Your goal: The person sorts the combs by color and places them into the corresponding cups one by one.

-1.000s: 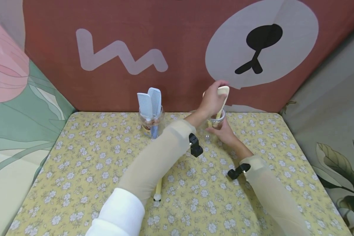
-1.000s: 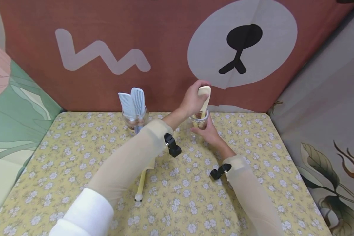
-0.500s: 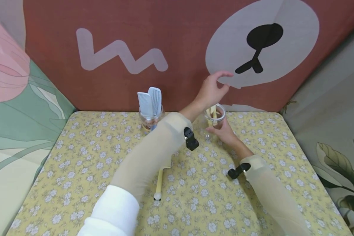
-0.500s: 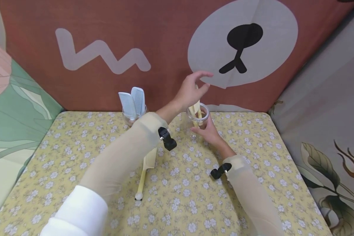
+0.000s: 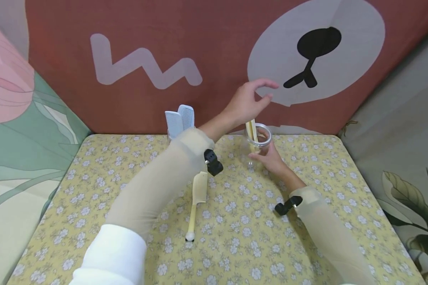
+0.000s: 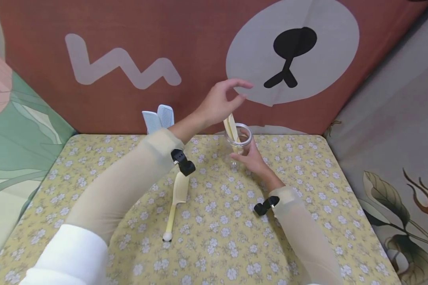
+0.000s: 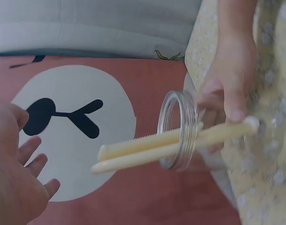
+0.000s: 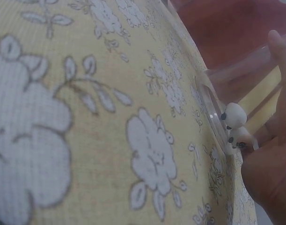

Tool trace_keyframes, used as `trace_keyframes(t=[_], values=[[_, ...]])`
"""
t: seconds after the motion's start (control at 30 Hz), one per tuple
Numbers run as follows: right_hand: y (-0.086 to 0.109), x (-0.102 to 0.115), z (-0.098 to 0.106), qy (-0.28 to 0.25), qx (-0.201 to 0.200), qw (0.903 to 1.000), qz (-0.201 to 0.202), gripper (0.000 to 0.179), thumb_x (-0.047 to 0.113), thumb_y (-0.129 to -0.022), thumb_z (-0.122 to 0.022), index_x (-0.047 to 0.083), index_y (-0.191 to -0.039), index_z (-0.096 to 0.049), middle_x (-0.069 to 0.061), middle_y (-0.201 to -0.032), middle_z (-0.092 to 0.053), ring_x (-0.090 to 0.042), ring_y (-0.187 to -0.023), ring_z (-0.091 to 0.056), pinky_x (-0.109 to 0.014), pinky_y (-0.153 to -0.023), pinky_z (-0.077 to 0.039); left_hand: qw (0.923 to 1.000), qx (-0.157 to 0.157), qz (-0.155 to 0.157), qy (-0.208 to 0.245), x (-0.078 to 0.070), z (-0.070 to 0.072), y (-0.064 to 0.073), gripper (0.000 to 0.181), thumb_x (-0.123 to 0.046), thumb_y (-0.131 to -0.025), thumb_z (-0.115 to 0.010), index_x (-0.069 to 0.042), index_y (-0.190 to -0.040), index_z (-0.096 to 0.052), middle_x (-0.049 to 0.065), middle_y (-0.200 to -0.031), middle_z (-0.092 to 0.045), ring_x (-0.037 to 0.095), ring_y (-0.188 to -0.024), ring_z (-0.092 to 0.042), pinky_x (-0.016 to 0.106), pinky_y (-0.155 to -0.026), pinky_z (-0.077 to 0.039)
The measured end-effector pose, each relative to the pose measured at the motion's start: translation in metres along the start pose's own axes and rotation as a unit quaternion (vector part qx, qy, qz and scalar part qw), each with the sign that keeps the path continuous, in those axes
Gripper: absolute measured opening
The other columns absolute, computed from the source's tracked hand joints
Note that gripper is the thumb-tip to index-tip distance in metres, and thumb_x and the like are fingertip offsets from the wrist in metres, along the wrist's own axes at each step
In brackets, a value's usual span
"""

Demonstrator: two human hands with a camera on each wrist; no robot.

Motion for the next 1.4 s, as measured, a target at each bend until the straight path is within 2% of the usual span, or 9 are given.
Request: trace_keyframes(t=[0.1,0.17,0.27,0.4,0.63,0.77,0.9,1.07,1.4], values=[[0.0,0.0,0.0,-0.001,0.003,1.0,0.006,0.093,-0.016,-0.087,-0.068,0.008,-0.159,-0.013,-0.013,-0.148,-0.041,-0.036,-0.134,-0.043,-0.03,-0.085,-0.057,0.9979,0.035,-0.04,-0.037,-0.007,0.003,0.007,0.034,-0.016,-0.104,-0.06,-0.011,-0.137,-0.062,-0.002,-0.141,-0.059,0.003,-0.104,-0.06,0.016,-0.088,-0.044],[0.0,0.001,0.0,0.0,0.002,0.9999,0.01,0.094,-0.017,-0.087,-0.068,0.007,-0.159,-0.013,-0.013,-0.148,-0.042,-0.032,-0.133,-0.045,-0.029,-0.085,-0.057,0.9934,0.062,-0.069,-0.067,-0.01,0.004,0.013,0.036,-0.017,-0.104,-0.06,-0.009,-0.139,-0.06,0.002,-0.145,-0.057,0.003,-0.133,-0.047,0.014,-0.104,-0.035],[0.0,0.001,0.001,0.007,0.0,0.9999,0.012,0.094,-0.018,-0.086,-0.068,0.009,-0.159,-0.015,-0.015,-0.149,-0.041,-0.028,-0.134,-0.045,-0.029,-0.085,-0.057,0.9836,0.098,-0.099,-0.114,-0.014,0.003,0.023,0.041,-0.023,-0.105,-0.06,-0.009,-0.143,-0.057,0.006,-0.15,-0.052,0.012,-0.143,-0.04,0.02,-0.115,-0.028],[0.001,0.0,0.001,0.028,-0.001,0.9996,-0.006,0.092,-0.013,-0.089,-0.069,0.016,-0.159,-0.016,-0.017,-0.156,-0.034,-0.026,-0.137,-0.042,-0.029,-0.087,-0.056,0.9688,0.135,-0.116,-0.173,-0.015,0.0,0.038,0.049,-0.03,-0.105,-0.06,-0.011,-0.149,-0.052,0.007,-0.157,-0.045,0.016,-0.15,-0.03,0.036,-0.124,-0.015],[0.002,-0.002,0.001,0.041,0.005,0.9991,-0.011,0.091,-0.014,-0.091,-0.064,0.015,-0.16,-0.012,-0.013,-0.159,-0.027,-0.02,-0.116,-0.056,-0.029,-0.081,-0.057,0.9459,0.193,-0.11,-0.237,-0.014,-0.003,0.066,0.059,-0.041,-0.104,-0.059,-0.019,-0.156,-0.043,0.004,-0.165,-0.031,0.017,-0.155,-0.017,0.049,-0.125,-0.004],[0.002,-0.003,0.001,0.03,0.007,0.9995,-0.003,0.089,-0.01,-0.092,-0.067,0.018,-0.16,-0.015,-0.015,-0.155,-0.029,-0.026,-0.13,-0.046,-0.029,-0.092,-0.054,0.9367,0.209,-0.113,-0.257,-0.009,0.0,0.082,0.06,-0.045,-0.104,-0.058,-0.022,-0.157,-0.042,0.003,-0.166,-0.029,0.018,-0.155,-0.015,0.05,-0.125,-0.002],[0.003,-0.004,0.001,0.03,0.004,0.9995,-0.005,0.091,-0.005,-0.093,-0.069,0.017,-0.16,-0.013,-0.017,-0.159,-0.028,-0.03,-0.142,-0.037,-0.029,-0.095,-0.053,0.9314,0.216,-0.122,-0.267,-0.003,0.002,0.097,0.061,-0.047,-0.103,-0.058,-0.022,-0.157,-0.042,0.003,-0.165,-0.031,0.021,-0.155,-0.018,0.051,-0.124,-0.003],[0.0,-0.002,0.0,0.019,0.003,0.9997,0.015,0.091,-0.013,-0.089,-0.068,0.011,-0.159,-0.016,-0.017,-0.155,-0.037,-0.027,-0.136,-0.044,-0.03,-0.09,-0.055,0.9239,0.224,-0.128,-0.282,0.007,0.003,0.116,0.061,-0.046,-0.104,-0.057,-0.019,-0.157,-0.042,0.005,-0.164,-0.034,0.023,-0.155,-0.019,0.052,-0.124,-0.005],[0.001,-0.003,0.0,0.005,-0.011,0.9999,-0.004,0.09,-0.012,-0.087,-0.071,0.017,-0.157,-0.023,-0.018,-0.15,-0.042,-0.037,-0.135,-0.045,-0.034,-0.096,-0.054,0.9291,0.244,-0.115,-0.253,0.038,0.0,0.151,0.06,-0.039,-0.105,-0.058,-0.016,-0.158,-0.04,0.009,-0.164,-0.031,0.029,-0.153,-0.025,0.052,-0.124,-0.01]])
Point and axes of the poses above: each hand's wrist, its own y-axis away from the middle knuckle, its own z-axis out of the back of the hand, x = y × z, the point moved 5 cm from there along -y, towards the middle knuckle
